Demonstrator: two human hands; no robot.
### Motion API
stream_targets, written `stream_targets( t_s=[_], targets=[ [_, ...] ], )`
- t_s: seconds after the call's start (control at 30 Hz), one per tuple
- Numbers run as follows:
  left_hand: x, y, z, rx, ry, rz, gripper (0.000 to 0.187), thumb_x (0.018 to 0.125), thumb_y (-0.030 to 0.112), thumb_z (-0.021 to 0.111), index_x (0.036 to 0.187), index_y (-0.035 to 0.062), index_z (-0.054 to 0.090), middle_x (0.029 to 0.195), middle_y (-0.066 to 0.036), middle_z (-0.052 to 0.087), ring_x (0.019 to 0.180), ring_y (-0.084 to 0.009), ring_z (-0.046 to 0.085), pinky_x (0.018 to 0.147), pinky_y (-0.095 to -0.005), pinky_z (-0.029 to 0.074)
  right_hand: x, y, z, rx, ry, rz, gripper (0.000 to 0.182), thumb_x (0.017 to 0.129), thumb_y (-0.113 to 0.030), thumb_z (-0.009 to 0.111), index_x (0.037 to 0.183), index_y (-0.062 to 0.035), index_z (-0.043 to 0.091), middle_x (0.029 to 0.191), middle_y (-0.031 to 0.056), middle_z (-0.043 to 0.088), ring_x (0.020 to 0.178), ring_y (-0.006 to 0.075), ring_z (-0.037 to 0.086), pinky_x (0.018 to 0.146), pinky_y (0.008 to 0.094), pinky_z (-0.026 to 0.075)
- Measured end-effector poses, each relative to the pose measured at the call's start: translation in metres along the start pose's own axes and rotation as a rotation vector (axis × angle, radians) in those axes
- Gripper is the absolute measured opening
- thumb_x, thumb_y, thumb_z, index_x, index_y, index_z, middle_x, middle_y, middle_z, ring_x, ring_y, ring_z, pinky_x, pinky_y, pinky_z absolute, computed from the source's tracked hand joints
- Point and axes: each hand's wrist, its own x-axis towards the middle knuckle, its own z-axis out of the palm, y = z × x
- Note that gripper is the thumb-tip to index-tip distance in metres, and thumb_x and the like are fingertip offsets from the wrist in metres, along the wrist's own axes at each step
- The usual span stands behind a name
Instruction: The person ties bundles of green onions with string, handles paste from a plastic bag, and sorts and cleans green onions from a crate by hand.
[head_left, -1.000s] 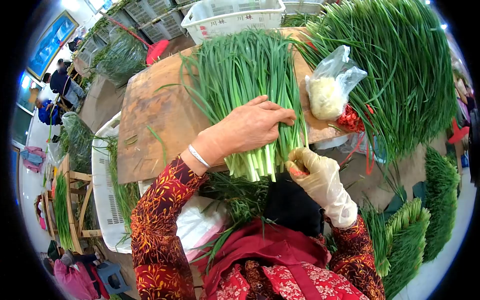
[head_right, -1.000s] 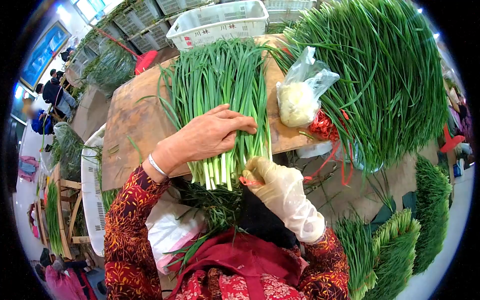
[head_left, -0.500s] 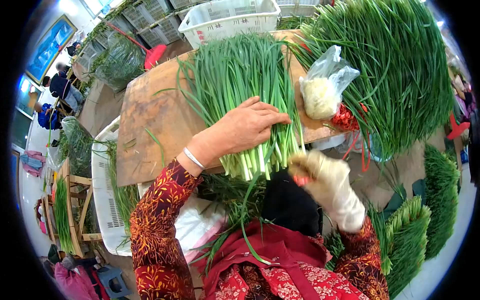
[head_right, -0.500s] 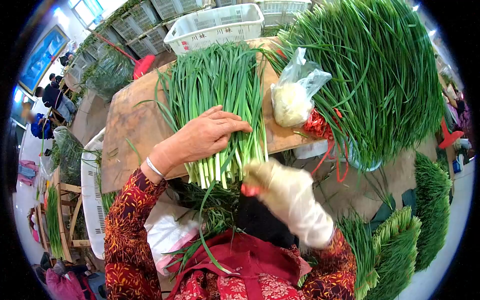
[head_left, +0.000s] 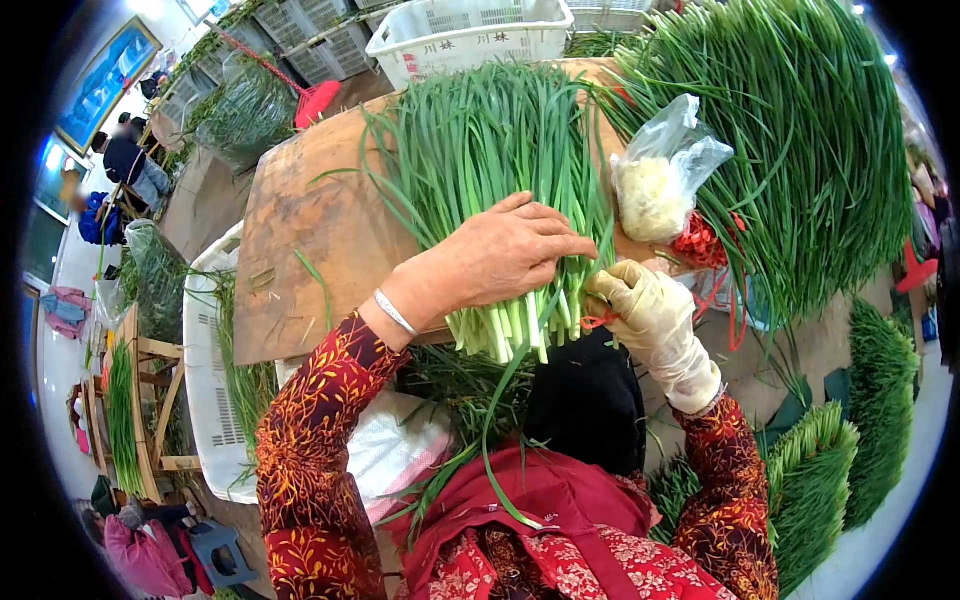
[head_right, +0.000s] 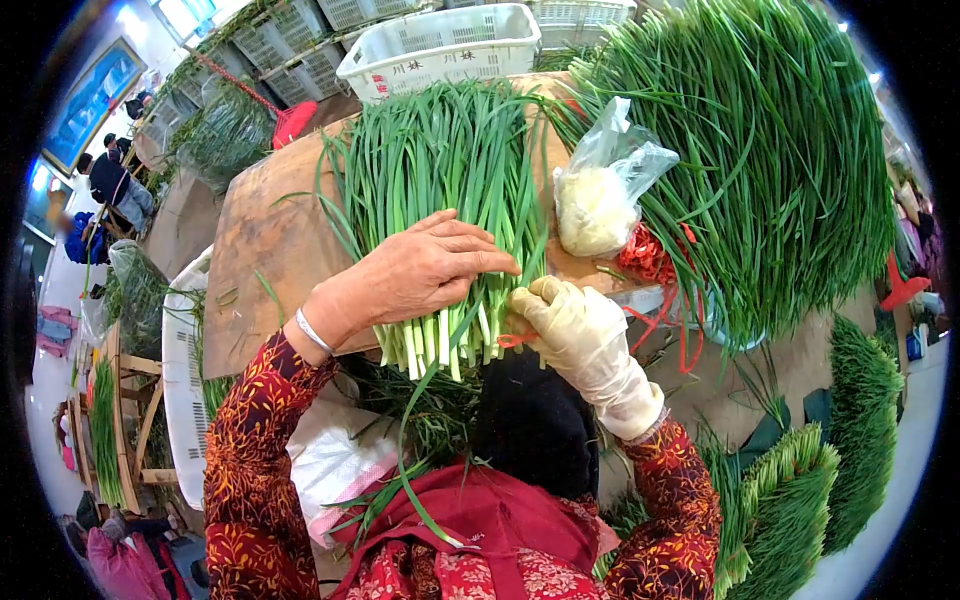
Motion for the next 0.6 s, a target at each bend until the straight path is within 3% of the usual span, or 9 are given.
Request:
stream_targets(
  t_s=[0.2, 0.33, 0.4, 0.47, 0.6],
  targets=[
    [0.001, -0.003, 0.001, 0.007, -0.005, 0.025, 0.033, 0.078, 0.01, 0.047, 0.109, 0.0131, 0.056, 0.107, -0.005, 0.057, 0.107, -0.0204, 0.049, 0.097, -0.0376, 0.033, -0.003, -0.009, -0.014, -0.035, -0.207, 0.064, 0.022, 0.066, -0.022, 0.07, 0.077, -0.0108, 0.054, 0.069, 0.004, 0.053, 0.059, 0.024, 0.057, 0.051, 0.034, 0.045],
    [0.002, -0.001, 0.0, -0.004, -0.017, 0.003, 0.032, 0.078, 0.01, 0.046, 0.108, 0.0125, 0.056, 0.107, -0.005, 0.058, 0.107, -0.0205, 0.049, 0.097, -0.0376, 0.033, -0.011, -0.022, -0.031, 0.076, -0.161, 0.118, 0.019, 0.07, -0.018, 0.066, 0.076, -0.0101, 0.051, 0.067, 0.0071, 0.051, 0.055, 0.0252, 0.056, 0.047, 0.0336, 0.044],
    [0.002, -0.003, 0.001, -0.001, -0.028, -0.001, 0.031, 0.078, 0.009, 0.046, 0.107, 0.0122, 0.056, 0.107, -0.005, 0.058, 0.107, -0.0206, 0.049, 0.097, -0.0376, 0.033, -0.02, -0.033, -0.037, 0.14, -0.156, 0.154, 0.019, 0.071, -0.018, 0.067, 0.076, -0.0101, 0.051, 0.067, 0.0047, 0.053, 0.056, 0.0225, 0.057, 0.048, 0.0311, 0.046],
    [0.001, -0.002, 0.0, -0.007, -0.029, -0.009, 0.031, 0.078, 0.009, 0.046, 0.107, 0.0121, 0.056, 0.108, -0.005, 0.058, 0.107, -0.0207, 0.049, 0.097, -0.0377, 0.032, -0.029, -0.045, -0.05, 0.57, -0.395, 0.39, 0.017, 0.073, -0.018, 0.067, 0.079, -0.0107, 0.053, 0.07, 0.0033, 0.055, 0.06, 0.0202, 0.059, 0.053, 0.0276, 0.048],
    [0.002, -0.002, 0.001, -0.01, -0.015, -0.002, 0.031, 0.078, 0.009, 0.044, 0.107, 0.0123, 0.056, 0.108, -0.004, 0.058, 0.108, -0.0208, 0.049, 0.099, -0.0392, 0.031, -0.038, -0.076, -0.062, 1.091, -1.103, -0.075, 0.025, 0.084, -0.038, 0.056, 0.096, -0.0167, 0.058, 0.079, 0.0058, 0.059, 0.071, 0.023, 0.061, 0.066, 0.031, 0.049]
  ],
)
